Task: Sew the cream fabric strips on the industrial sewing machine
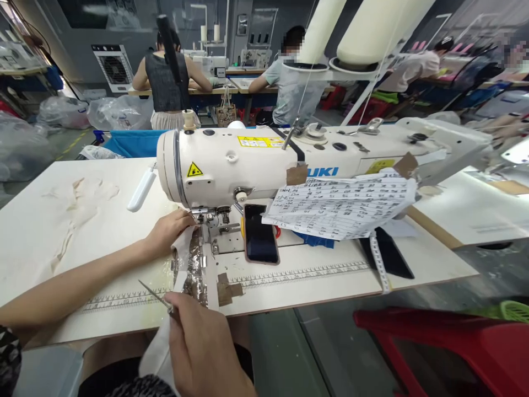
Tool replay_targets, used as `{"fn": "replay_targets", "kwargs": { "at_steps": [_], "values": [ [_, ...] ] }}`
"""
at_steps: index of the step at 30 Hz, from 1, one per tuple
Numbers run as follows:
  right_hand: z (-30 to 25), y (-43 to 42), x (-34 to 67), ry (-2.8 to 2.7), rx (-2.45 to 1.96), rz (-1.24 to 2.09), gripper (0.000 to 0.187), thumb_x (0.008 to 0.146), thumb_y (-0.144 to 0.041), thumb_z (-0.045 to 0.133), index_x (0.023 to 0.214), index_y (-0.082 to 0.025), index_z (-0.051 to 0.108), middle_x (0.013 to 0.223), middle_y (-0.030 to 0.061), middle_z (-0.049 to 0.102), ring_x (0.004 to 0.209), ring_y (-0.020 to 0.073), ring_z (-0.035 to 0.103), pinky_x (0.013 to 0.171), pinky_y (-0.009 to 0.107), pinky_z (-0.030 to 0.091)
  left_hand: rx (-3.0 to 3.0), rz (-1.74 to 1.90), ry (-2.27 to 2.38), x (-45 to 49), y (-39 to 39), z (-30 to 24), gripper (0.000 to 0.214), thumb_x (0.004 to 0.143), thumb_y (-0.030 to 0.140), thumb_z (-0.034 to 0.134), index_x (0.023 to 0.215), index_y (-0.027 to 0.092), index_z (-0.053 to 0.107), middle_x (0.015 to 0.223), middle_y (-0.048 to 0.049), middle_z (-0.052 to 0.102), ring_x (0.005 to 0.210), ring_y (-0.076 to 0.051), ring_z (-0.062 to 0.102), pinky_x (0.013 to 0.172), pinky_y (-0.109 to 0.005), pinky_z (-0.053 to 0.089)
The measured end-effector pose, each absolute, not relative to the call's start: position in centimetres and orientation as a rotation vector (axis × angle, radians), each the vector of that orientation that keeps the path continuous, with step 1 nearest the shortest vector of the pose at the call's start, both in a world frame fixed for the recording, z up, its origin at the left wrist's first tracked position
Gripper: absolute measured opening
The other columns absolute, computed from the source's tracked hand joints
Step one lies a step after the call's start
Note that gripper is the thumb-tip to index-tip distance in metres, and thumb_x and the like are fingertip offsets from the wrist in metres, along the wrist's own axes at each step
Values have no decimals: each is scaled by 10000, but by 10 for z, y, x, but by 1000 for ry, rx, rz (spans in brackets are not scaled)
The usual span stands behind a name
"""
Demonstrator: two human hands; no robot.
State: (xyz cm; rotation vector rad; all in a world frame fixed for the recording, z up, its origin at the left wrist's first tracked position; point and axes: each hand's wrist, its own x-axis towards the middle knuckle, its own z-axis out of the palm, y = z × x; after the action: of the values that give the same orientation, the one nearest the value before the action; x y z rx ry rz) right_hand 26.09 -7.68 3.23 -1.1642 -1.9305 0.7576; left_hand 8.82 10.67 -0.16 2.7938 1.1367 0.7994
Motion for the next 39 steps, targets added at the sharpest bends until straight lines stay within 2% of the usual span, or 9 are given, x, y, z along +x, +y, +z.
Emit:
{"fn": "replay_targets", "kwargs": {
  "at_steps": [4, 9, 15, 18, 26, 39],
  "values": [
    [23, -64, 261, -1926, -1265, 722, 295, 1001, -194, 357, 1271, -187, 475, 969, 59, 709, 834, 197, 687, 643, 262, 509, 2570, 909, 949, 81, 114, -4, 144, 938, 212, 527, 854, 155, 629, 910, -77, 649, 852, -195, 624, 727, -303, 526],
    [16, -49, 263, -1780, -1389, 700, 218, 1010, -236, 352, 1178, -170, 474, 926, 61, 709, 767, 188, 692, 617, 259, 514, 2485, 883, 896, 79, 117, 0, 121, 907, 228, 559, 891, 174, 666, 945, -74, 662, 887, -196, 629, 740, -294, 514],
    [-7, -21, 268, -1795, -1506, 97, 282, 1003, -225, 378, 1187, -132, 570, 961, 84, 742, 746, 198, 711, 572, 255, 477, 2500, 939, 907, 83, 115, 1, 182, 930, 215, 502, 857, 180, 665, 897, -58, 656, 846, -172, 621, 721, -281, 507],
    [-11, -10, 265, -1808, -1519, -38, 298, 989, -200, 382, 1161, -135, 615, 917, 65, 754, 670, 171, 700, 550, 248, 448, 2513, 954, 930, 85, 115, 1, 220, 949, 224, 472, 851, 176, 663, 888, -62, 654, 829, -168, 618, 712, -281, 506],
    [-11, -3, 261, -1838, -1512, -84, 293, 958, -167, 401, 1112, -137, 648, 912, 46, 757, 657, 164, 694, 553, 251, 439, 2507, 924, 942, 84, 116, 1, 216, 951, 251, 474, 859, 174, 654, 879, -57, 637, 832, -166, 609, 708, -269, 495],
    [-13, -2, 260, -1844, -1525, -36, 300, 950, -171, 413, 1122, -143, 657, 902, 68, 759, 659, 168, 695, 547, 243, 443, 2454, 858, 973, 84, 117, 2, 221, 942, 288, 483, 818, 178, 629, 818, -43, 598, 790, -162, 590, 693, -269, 483]
  ]
}}
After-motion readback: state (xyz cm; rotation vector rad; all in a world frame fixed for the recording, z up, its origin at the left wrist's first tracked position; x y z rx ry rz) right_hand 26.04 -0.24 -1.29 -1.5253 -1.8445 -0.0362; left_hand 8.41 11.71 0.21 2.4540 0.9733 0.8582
